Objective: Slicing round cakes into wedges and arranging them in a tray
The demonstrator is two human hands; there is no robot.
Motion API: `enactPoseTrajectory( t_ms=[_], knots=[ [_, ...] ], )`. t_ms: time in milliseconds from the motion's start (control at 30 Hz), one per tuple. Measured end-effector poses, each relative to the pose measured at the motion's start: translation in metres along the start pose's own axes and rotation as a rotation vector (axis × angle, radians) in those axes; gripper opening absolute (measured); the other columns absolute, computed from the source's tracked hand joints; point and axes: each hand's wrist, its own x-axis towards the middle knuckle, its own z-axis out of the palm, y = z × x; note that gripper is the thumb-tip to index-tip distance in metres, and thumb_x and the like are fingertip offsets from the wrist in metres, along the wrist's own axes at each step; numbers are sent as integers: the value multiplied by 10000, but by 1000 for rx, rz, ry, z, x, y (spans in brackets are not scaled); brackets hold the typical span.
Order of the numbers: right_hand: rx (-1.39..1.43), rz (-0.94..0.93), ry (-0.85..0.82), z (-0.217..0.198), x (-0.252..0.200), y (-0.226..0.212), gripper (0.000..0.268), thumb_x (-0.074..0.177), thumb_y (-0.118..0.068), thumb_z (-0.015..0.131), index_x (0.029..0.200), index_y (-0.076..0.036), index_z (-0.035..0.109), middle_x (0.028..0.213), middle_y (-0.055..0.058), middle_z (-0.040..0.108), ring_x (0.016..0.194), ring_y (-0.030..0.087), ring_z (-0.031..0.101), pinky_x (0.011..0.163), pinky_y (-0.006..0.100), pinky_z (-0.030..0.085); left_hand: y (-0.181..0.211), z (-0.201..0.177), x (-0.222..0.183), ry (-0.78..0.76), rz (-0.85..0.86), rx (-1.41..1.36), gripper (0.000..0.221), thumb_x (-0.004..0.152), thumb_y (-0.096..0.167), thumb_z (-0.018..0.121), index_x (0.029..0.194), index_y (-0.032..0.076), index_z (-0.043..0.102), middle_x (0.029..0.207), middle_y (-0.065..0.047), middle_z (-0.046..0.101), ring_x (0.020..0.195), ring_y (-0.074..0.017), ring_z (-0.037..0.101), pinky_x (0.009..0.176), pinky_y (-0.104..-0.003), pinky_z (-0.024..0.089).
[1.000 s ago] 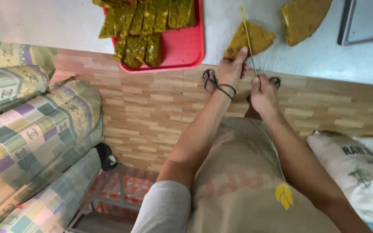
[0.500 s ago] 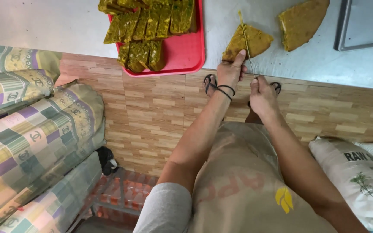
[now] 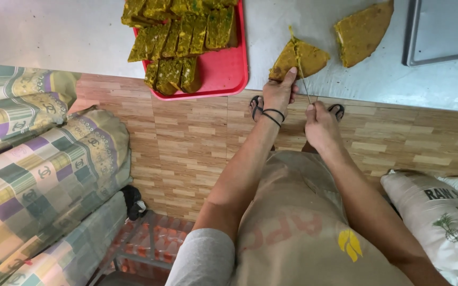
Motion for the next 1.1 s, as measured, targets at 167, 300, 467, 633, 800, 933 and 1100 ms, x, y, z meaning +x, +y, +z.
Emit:
enactPoseTrajectory(
  t_ms=[167, 300, 467, 633, 800, 933, 1100],
  knots=[
    [3, -98, 29, 13, 43, -3, 408, 1138, -385, 288, 1140, -115, 594, 1148, 235, 701, 1271, 514, 552, 1149, 723, 133, 1, 1, 14, -42, 35, 37, 392, 826, 412, 758, 766, 36, 668, 566, -120, 662, 430, -181, 628, 372, -292, 553],
    [44, -118, 31, -6, 14, -31, 404, 1129, -332, 292, 1139, -61, 591, 1081, 294, 694, 1136, 513, 621, 965, 665, 443, 4, 4, 7, -16, 50, 19, 351, 840, 352, 752, 707, 43, 653, 523, -105, 629, 389, -171, 594, 343, -273, 513],
    [-1, -135, 36, -10, 8, -45, 416, 1116, -312, 298, 1153, -23, 595, 1038, 344, 689, 1074, 533, 646, 842, 655, 504, 16, 5, -7, 8, 42, 73, 396, 804, 397, 781, 727, 35, 640, 529, -98, 618, 391, -161, 578, 346, -270, 501],
    [-19, -98, 5, -16, 6, -44, 459, 1106, -343, 288, 1264, -62, 614, 1100, 318, 699, 1107, 507, 650, 901, 631, 508, 30, 12, -8, 75, 3, 283, 556, 702, 559, 796, 764, 18, 685, 590, -92, 672, 513, -175, 657, 478, -326, 553],
    [-43, -97, -23, -8, 12, -26, 489, 1106, -367, 294, 1365, -86, 599, 1118, 318, 699, 1119, 504, 647, 899, 633, 515, 27, 14, -1, 143, -37, 346, 671, 611, 615, 816, 865, -1, 726, 714, -103, 735, 779, -227, 757, 757, -385, 614],
    [-23, -93, -28, -7, 12, -13, 474, 1104, -359, 298, 1347, -95, 607, 1103, 308, 701, 1103, 491, 657, 893, 616, 525, 26, 15, 0, 153, -2, 323, 638, 671, 576, 816, 893, -14, 716, 739, -117, 739, 791, -240, 753, 774, -405, 602],
    [38, -84, 9, -2, 6, -2, 467, 1122, -385, 307, 1170, -73, 651, 1004, 278, 715, 991, 481, 693, 779, 562, 557, 36, 16, -16, 161, 9, 329, 704, 623, 581, 819, 896, -59, 714, 721, -139, 734, 847, -278, 757, 829, -424, 590]
  ],
)
